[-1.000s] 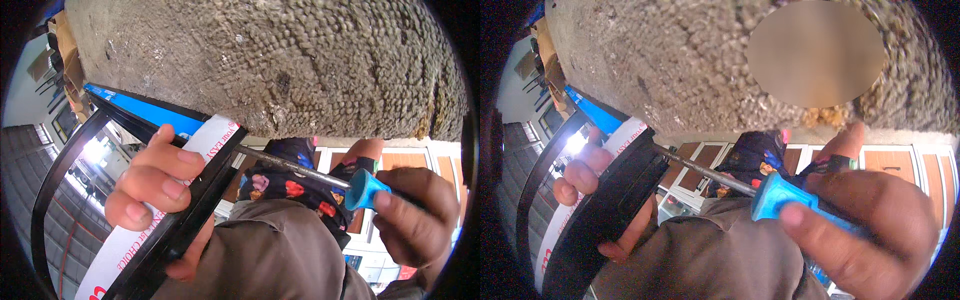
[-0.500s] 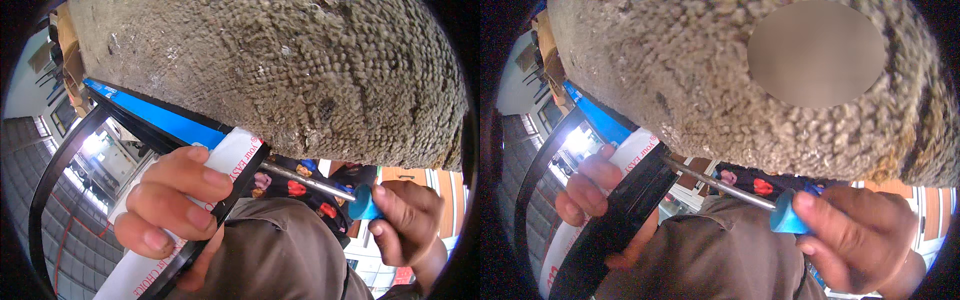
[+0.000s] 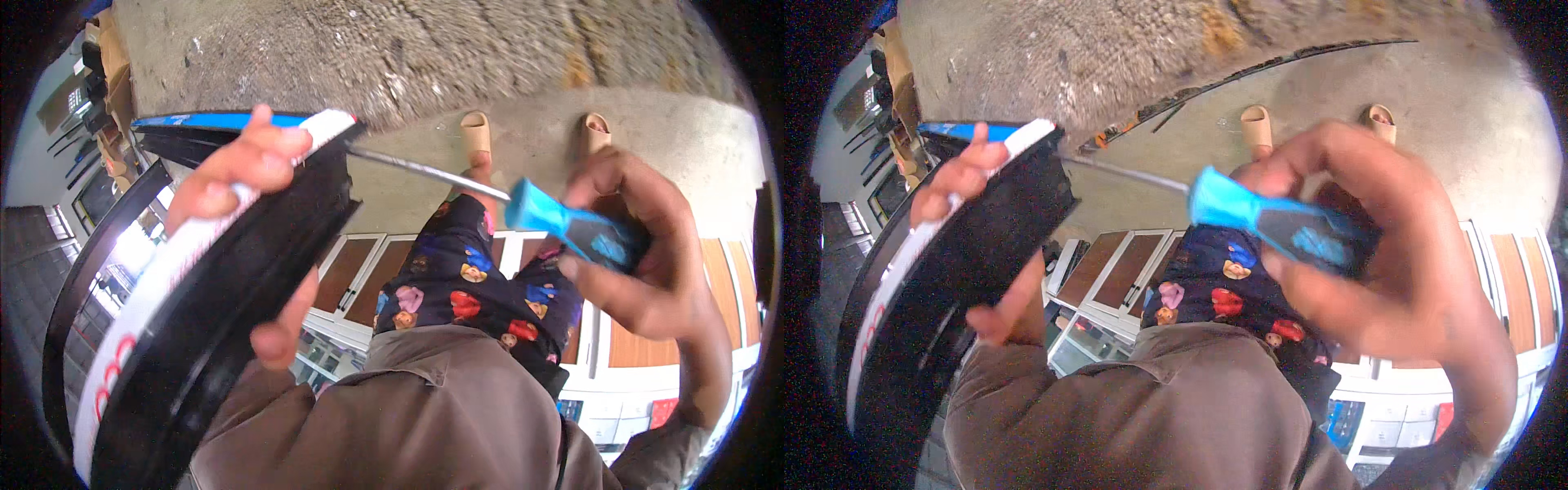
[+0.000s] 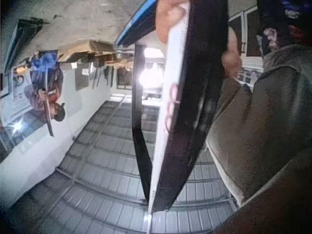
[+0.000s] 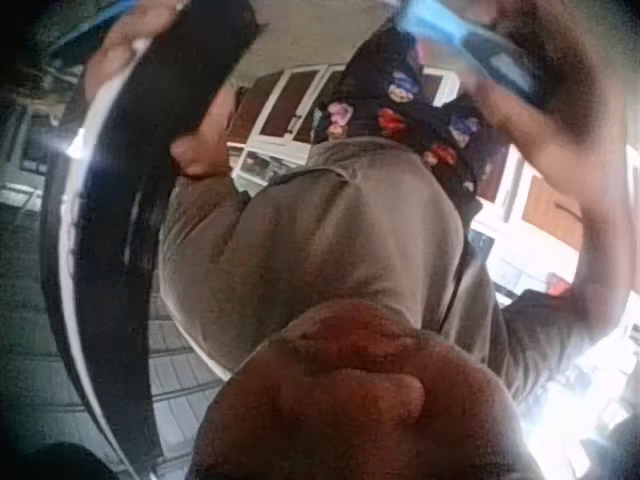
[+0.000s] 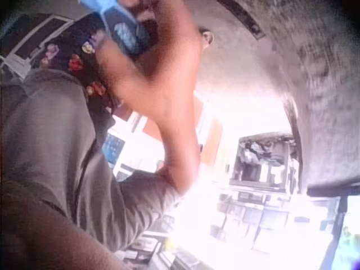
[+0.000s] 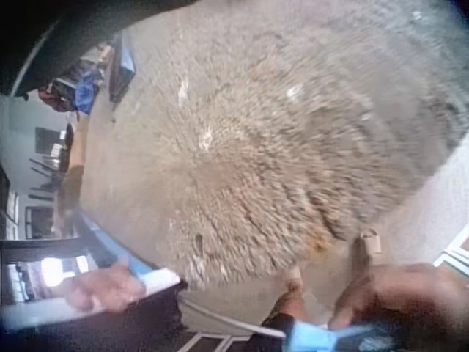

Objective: The person fastens a corner of a metal frame using a screwdriver, then aligns and connects another frame piece by hand.

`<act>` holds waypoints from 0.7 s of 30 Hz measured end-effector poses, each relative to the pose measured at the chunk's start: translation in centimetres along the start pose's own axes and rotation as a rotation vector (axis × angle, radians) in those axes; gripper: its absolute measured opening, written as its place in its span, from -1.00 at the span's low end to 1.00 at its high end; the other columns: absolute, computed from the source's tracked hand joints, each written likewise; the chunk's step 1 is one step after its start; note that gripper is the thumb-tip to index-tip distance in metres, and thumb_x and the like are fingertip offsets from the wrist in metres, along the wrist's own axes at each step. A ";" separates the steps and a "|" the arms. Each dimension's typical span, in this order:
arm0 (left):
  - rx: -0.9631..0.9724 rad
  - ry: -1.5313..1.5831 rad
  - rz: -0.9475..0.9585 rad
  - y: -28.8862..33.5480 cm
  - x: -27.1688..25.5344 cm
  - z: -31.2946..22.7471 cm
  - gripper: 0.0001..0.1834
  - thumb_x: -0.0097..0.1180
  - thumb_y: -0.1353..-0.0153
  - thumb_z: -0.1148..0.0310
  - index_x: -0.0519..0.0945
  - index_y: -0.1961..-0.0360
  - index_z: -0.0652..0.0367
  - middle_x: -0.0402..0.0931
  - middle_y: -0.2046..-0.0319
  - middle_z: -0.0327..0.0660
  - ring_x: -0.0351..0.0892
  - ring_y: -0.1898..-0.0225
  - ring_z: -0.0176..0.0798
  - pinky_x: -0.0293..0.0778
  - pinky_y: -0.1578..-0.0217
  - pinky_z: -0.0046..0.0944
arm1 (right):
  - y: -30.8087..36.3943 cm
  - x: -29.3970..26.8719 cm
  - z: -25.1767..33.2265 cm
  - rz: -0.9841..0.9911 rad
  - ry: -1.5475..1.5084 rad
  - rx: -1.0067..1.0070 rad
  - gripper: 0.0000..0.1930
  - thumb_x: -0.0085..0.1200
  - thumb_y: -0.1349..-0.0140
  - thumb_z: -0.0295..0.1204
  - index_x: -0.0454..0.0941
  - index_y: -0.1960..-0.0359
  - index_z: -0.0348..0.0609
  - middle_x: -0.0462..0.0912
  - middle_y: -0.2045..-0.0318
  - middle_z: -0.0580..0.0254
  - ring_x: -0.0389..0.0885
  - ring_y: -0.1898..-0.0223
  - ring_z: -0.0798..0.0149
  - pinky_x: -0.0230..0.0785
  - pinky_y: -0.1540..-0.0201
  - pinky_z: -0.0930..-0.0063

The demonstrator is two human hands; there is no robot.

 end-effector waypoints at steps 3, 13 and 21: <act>-0.073 0.074 0.000 -1.2 -0.4 -0.2 0.01 0.63 0.08 -0.02 0.31 -0.31 0.08 0.51 -0.10 0.06 0.51 -0.26 0.09 -0.10 -0.49 0.33 | 0.0 0.2 -0.3 -0.083 0.510 -0.506 -0.61 0.32 0.00 -0.58 0.58 0.08 -0.35 0.61 0.19 -0.01 0.65 0.17 0.06 0.49 0.05 0.38; 0.111 -0.422 0.512 -5.0 -1.6 1.4 -0.08 0.73 0.28 0.05 0.51 -0.09 0.22 0.60 0.03 0.00 0.61 -0.02 0.05 0.53 -0.04 -0.04 | 0.5 0.3 -1.4 -0.158 0.809 -0.666 -0.51 0.34 -0.08 -0.55 0.61 -0.12 -0.25 0.65 0.15 -0.03 0.71 0.29 0.00 0.60 0.32 0.29; 0.242 -0.500 0.524 -5.6 -0.8 2.5 -0.17 0.64 0.21 -0.04 0.57 0.00 0.26 0.61 0.13 -0.02 0.63 0.20 0.02 0.54 0.22 -0.07 | 0.5 0.3 -2.1 -0.055 0.576 -0.465 -0.58 0.27 -0.30 -0.38 0.59 -0.16 -0.28 0.59 0.46 0.09 0.68 0.41 0.16 0.48 0.47 0.38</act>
Point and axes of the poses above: each hand's wrist, its own y-axis away from the middle knuckle, its own x-axis out of the palm, z = x × y, the point moved 1 cm from there along -y, towards the middle knuckle
